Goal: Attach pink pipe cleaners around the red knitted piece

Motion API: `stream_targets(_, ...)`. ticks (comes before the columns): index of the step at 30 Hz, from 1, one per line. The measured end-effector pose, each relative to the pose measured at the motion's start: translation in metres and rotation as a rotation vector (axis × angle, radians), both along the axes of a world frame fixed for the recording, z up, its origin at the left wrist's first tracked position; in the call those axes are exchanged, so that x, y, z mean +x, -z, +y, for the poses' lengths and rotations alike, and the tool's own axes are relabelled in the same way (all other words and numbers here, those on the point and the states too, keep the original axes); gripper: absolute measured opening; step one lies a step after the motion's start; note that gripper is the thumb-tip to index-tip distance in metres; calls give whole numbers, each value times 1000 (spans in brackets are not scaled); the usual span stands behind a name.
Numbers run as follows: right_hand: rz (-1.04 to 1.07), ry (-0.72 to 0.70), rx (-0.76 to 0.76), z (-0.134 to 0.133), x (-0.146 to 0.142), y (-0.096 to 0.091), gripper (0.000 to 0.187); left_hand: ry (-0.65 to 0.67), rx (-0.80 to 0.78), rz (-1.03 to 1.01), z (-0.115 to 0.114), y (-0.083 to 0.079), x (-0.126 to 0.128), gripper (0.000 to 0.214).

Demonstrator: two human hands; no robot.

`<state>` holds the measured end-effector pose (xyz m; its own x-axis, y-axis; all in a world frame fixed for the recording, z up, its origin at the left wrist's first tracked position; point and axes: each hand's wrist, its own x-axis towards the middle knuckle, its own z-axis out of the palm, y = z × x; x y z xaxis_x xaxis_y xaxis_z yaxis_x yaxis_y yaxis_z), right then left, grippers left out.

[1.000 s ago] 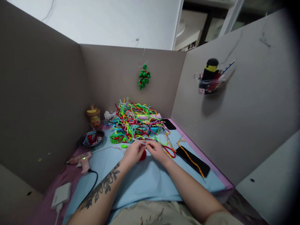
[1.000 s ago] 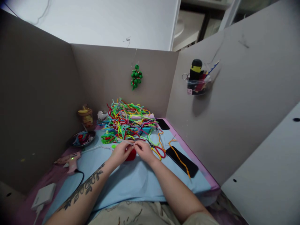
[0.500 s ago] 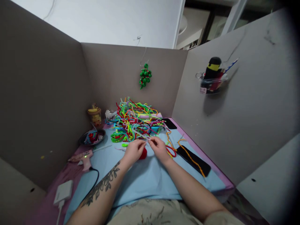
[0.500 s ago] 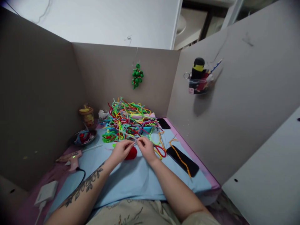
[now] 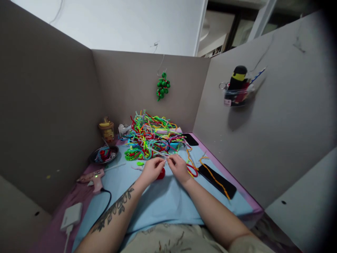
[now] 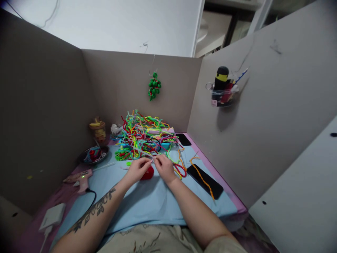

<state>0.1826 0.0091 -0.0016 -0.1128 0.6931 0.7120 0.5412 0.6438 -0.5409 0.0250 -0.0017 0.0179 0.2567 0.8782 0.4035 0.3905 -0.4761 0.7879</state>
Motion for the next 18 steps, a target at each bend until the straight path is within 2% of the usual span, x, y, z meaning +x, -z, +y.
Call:
stream_targets(3,-38,-36,30,-2,-1,-1,13,2,-98,-149,1,2,3,33)
stream_targets(7,-67,-76,62,-4,-5,2,15,-52,-128,-235,2,3,4,32)
stream_targets(13,-130,-37,118,-5,-10,9,16,-177,-109,-212,1,6,4,27)
stream_targets(18,-109,-28,127,-5,-11,13,17,-197,-60,-165,-1,5,6,21)
